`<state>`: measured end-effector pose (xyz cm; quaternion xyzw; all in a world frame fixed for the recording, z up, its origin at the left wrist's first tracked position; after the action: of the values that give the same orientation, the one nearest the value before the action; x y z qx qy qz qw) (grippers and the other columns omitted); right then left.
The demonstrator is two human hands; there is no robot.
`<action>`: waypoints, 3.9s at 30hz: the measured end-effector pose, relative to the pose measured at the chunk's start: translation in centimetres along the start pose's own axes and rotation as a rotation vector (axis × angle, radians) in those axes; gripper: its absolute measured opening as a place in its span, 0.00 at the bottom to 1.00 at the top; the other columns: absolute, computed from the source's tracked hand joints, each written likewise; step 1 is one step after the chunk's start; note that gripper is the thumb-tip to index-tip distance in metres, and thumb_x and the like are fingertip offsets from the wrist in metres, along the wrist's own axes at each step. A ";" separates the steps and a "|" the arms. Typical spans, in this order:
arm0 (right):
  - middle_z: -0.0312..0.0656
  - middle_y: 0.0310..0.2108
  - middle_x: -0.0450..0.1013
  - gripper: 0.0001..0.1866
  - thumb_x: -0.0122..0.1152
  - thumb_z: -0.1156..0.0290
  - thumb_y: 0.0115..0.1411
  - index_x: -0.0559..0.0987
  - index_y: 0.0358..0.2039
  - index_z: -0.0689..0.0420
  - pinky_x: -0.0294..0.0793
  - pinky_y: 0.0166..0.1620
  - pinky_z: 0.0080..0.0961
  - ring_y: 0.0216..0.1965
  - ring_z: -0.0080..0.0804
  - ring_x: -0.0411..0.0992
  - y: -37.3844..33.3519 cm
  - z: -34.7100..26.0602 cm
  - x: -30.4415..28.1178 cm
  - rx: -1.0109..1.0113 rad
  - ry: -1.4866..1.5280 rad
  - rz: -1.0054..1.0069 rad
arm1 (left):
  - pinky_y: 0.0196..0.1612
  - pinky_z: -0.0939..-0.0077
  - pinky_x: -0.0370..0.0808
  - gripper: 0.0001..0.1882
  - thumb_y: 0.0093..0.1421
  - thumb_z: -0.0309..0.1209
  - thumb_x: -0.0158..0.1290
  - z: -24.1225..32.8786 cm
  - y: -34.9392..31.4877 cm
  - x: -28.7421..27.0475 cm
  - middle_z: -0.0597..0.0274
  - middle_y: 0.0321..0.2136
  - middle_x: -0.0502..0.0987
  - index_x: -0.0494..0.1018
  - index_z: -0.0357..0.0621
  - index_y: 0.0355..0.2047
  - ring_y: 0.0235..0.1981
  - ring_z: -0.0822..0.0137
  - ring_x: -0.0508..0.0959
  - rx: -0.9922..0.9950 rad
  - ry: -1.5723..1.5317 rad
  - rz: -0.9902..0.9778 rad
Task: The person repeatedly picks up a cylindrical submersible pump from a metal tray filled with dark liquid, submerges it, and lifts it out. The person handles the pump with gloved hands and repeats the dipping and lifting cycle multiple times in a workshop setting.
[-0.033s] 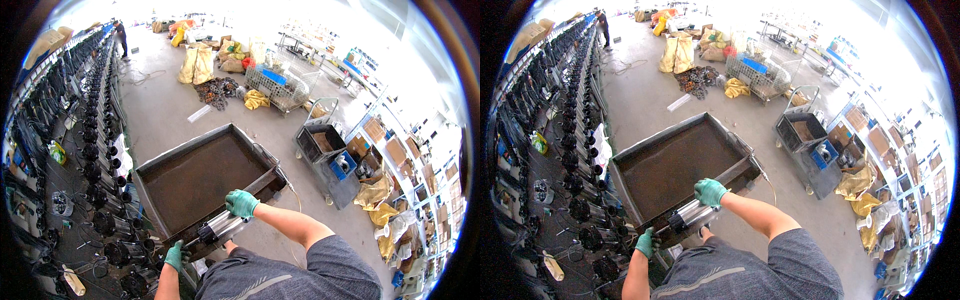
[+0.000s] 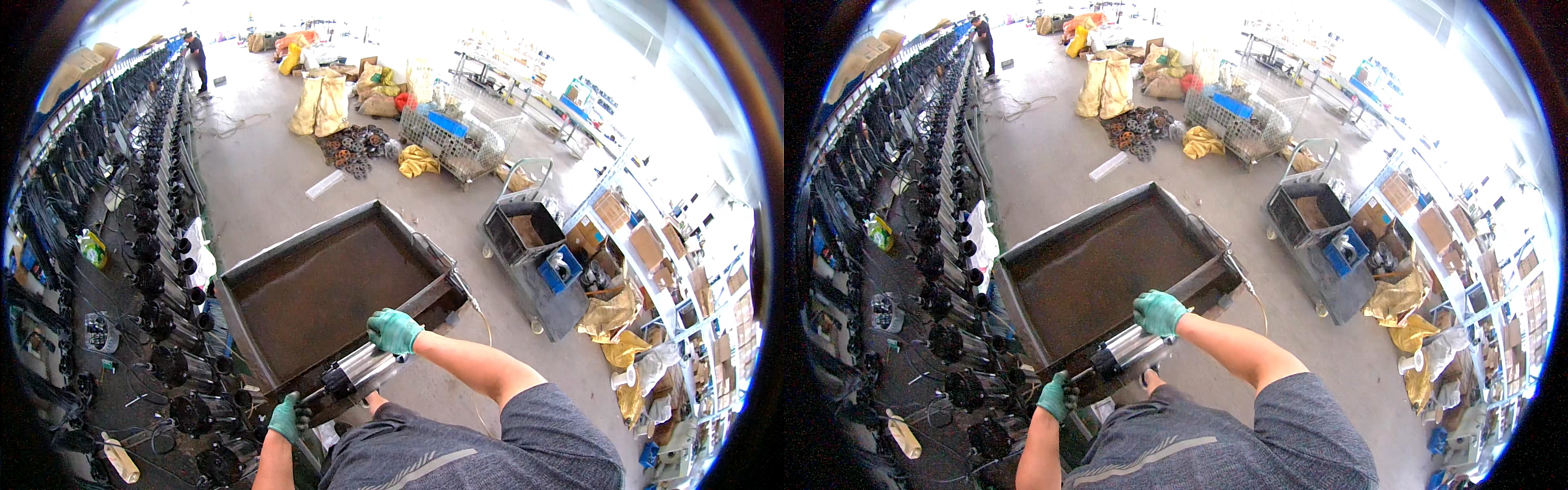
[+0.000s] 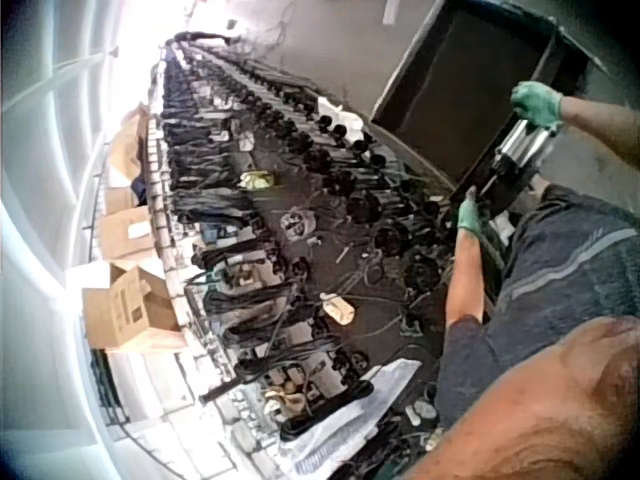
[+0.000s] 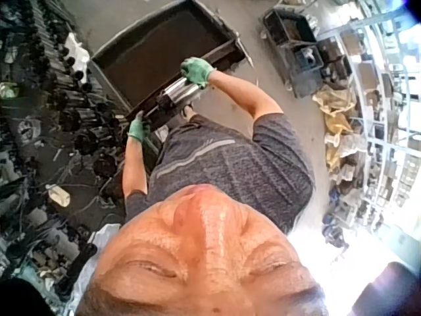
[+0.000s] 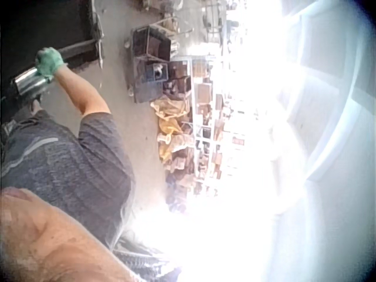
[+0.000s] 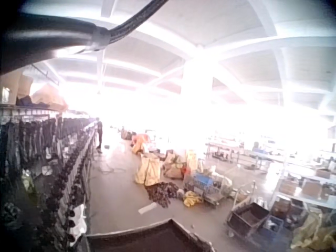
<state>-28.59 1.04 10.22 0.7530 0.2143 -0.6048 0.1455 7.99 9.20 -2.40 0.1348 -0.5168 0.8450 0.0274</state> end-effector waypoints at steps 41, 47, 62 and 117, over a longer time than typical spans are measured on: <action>0.36 0.26 0.74 0.04 0.55 0.65 0.69 0.75 0.40 0.48 0.70 0.23 0.24 0.19 0.27 0.67 -14.0 22.6 5.9 0.898 2.020 0.127 | 0.44 0.73 0.76 0.20 0.71 0.33 0.53 -4.3 -11.6 11.7 0.64 0.39 0.77 0.70 0.41 0.60 0.39 0.70 0.77 1.026 0.520 0.676; 0.38 0.36 0.75 0.06 0.57 0.77 0.70 0.73 0.46 0.57 0.79 0.36 0.29 0.32 0.24 0.75 -10.9 1.5 0.8 0.261 1.416 0.040 | 0.53 0.70 0.73 0.20 0.71 0.37 0.53 0.8 -14.2 22.4 0.58 0.43 0.80 0.70 0.39 0.59 0.44 0.67 0.77 1.143 0.409 0.396; 0.51 0.37 0.79 0.14 0.65 0.76 0.57 0.81 0.44 0.59 0.78 0.41 0.43 0.38 0.53 0.78 -4.1 -2.0 -3.7 -0.132 0.509 0.289 | 0.15 0.80 0.55 0.17 0.70 0.48 0.56 -1.6 -9.3 2.1 0.68 0.21 0.74 0.75 0.49 0.33 0.13 0.76 0.64 0.442 -0.570 0.543; 0.59 0.39 0.77 0.25 0.64 0.66 0.64 0.70 0.59 0.56 0.77 0.41 0.50 0.40 0.62 0.77 -10.1 -1.7 -4.6 0.297 0.846 -0.162 | 0.26 0.73 0.70 0.13 0.70 0.42 0.55 6.8 -8.5 29.3 0.66 0.28 0.75 0.76 0.45 0.44 0.21 0.72 0.70 0.582 -0.724 -0.216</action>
<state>-33.06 9.93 15.52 0.9274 0.2241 -0.2775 -0.1123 -17.27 4.47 15.40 0.4756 -0.2182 0.8456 -0.1057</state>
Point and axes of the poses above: each hand's wrist, its own y-axis towards the middle knuckle, its own x-axis out of the palm, z = x × y, the point moved 3 cm from there along y, towards the middle knuckle
